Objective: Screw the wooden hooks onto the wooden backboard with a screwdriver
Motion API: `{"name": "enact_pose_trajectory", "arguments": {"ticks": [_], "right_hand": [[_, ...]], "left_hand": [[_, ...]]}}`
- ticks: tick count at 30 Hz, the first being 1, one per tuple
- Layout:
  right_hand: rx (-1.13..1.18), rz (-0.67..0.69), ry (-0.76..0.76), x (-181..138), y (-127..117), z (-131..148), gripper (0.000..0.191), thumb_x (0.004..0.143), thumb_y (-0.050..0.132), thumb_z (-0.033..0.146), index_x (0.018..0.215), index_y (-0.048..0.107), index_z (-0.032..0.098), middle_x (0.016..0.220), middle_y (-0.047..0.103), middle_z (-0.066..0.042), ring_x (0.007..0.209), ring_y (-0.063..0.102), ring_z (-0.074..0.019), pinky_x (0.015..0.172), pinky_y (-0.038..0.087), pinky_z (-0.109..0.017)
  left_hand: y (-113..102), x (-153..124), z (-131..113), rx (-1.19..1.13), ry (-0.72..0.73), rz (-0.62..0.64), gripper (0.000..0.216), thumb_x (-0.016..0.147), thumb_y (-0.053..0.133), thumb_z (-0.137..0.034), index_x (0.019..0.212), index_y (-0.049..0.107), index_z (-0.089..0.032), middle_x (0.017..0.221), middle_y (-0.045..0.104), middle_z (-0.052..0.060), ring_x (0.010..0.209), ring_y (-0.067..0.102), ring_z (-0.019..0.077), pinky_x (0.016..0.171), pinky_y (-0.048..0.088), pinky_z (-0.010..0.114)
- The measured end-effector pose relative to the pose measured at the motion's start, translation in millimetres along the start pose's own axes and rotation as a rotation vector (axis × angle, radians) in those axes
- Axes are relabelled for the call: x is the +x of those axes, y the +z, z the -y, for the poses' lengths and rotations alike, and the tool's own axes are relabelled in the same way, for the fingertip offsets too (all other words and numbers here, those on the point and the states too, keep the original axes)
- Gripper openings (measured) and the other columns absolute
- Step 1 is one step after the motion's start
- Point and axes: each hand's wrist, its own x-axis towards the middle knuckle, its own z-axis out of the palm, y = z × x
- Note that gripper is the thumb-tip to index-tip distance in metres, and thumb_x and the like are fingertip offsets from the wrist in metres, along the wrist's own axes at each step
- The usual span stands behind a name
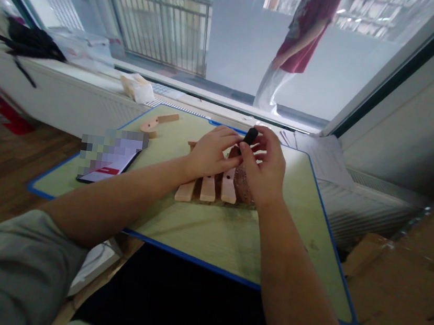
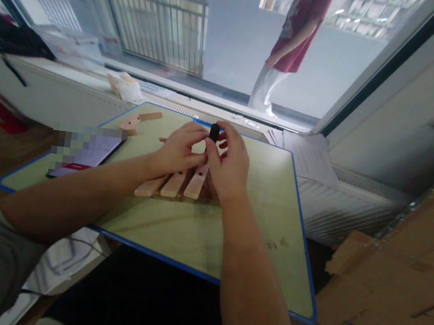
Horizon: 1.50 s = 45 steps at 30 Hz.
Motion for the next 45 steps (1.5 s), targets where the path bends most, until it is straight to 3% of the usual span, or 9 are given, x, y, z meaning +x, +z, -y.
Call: {"name": "enact_pose_trajectory", "arguments": {"ticks": [5, 9, 15, 23, 26, 29, 35, 40, 45], "right_hand": [[0.022, -0.045, 0.03, 1, -1, -1, 0.043, 0.08, 0.064, 0.041, 0.12, 0.052, 0.032, 0.105, 0.063, -0.002, 0.081, 0.058, -0.0161, 0.061, 0.05, -0.03], [0.022, 0.039, -0.006, -1, -1, -1, 0.045, 0.087, 0.054, 0.041, 0.131, 0.047, 0.034, 0.111, 0.063, -0.003, 0.079, 0.059, -0.0161, 0.064, 0.052, -0.032], [-0.045, 0.033, -0.102, 0, -1, -4, 0.037, 0.089, 0.053, 0.04, 0.125, 0.053, 0.032, 0.102, 0.063, -0.003, 0.074, 0.057, -0.0149, 0.068, 0.053, -0.033], [-0.04, -0.058, -0.016, 1, 3, -7, 0.036, 0.076, 0.068, 0.036, 0.109, 0.055, 0.028, 0.097, 0.06, -0.001, 0.076, 0.057, -0.0142, 0.056, 0.048, -0.027], [0.013, 0.006, 0.022, -2, 4, -4, 0.044, 0.077, 0.067, 0.037, 0.117, 0.051, 0.029, 0.102, 0.062, -0.001, 0.074, 0.058, -0.0135, 0.055, 0.048, -0.026], [0.042, 0.035, 0.012, -3, 4, -1, 0.042, 0.084, 0.059, 0.04, 0.123, 0.049, 0.03, 0.106, 0.064, -0.003, 0.078, 0.059, -0.0149, 0.06, 0.05, -0.028], [0.073, -0.024, 0.034, 1, 4, 1, 0.026, 0.08, 0.063, 0.035, 0.103, 0.054, 0.025, 0.092, 0.061, -0.001, 0.072, 0.055, -0.0126, 0.062, 0.047, -0.028], [0.077, -0.084, 0.132, 1, 9, 0, 0.028, 0.07, 0.072, 0.029, 0.079, 0.046, 0.023, 0.067, 0.043, 0.007, 0.057, 0.042, -0.0077, 0.053, 0.037, -0.024], [0.04, -0.123, 0.113, 0, 9, 1, 0.027, 0.072, 0.071, 0.031, 0.08, 0.046, 0.023, 0.069, 0.045, 0.006, 0.059, 0.043, -0.0081, 0.054, 0.037, -0.024]], "left_hand": [[1, -1, 1, -0.01, 0.024, -0.02, 0.018, 0.086, 0.054, -0.034, 0.08, 0.062, -0.019, 0.085, 0.066, 0.006, 0.086, 0.058, 0.0194, 0.082, 0.047, 0.036], [-1, -2, -1, -0.032, 0.005, 0.008, 0.018, 0.088, 0.049, -0.029, 0.081, 0.063, -0.019, 0.088, 0.067, 0.007, 0.088, 0.058, 0.0201, 0.082, 0.048, 0.037], [-2, 0, 1, -0.091, 0.022, -0.02, 0.018, 0.084, 0.051, -0.025, 0.09, 0.065, -0.016, 0.094, 0.068, 0.008, 0.09, 0.059, 0.0194, 0.083, 0.048, 0.036], [-1, 1, -1, -0.057, -0.141, 0.007, 0.017, 0.08, 0.06, -0.033, 0.08, 0.066, -0.016, 0.079, 0.068, 0.004, 0.079, 0.059, 0.0172, 0.075, 0.047, 0.031], [-3, 1, -2, -0.072, -0.185, 0.019, 0.015, 0.079, 0.06, -0.029, 0.083, 0.067, -0.017, 0.079, 0.068, 0.004, 0.075, 0.06, 0.0164, 0.073, 0.047, 0.031], [-5, 2, -4, -0.128, -0.123, 0.069, 0.016, 0.08, 0.057, -0.028, 0.085, 0.068, -0.018, 0.083, 0.07, 0.005, 0.08, 0.061, 0.0171, 0.076, 0.048, 0.031], [-7, 2, -7, -0.183, -0.153, 0.027, 0.017, 0.078, 0.057, -0.026, 0.085, 0.07, -0.016, 0.082, 0.07, 0.004, 0.079, 0.062, 0.0158, 0.076, 0.048, 0.03], [-5, 4, 0, -0.227, -0.203, 0.053, 0.02, 0.072, 0.064, -0.023, 0.089, 0.071, -0.017, 0.084, 0.071, 0.002, 0.078, 0.062, 0.014, 0.071, 0.048, 0.027], [-7, 7, 3, -0.229, -0.199, 0.082, 0.021, 0.071, 0.064, -0.021, 0.091, 0.07, -0.017, 0.085, 0.071, 0.002, 0.081, 0.061, 0.0144, 0.075, 0.048, 0.028]]}}
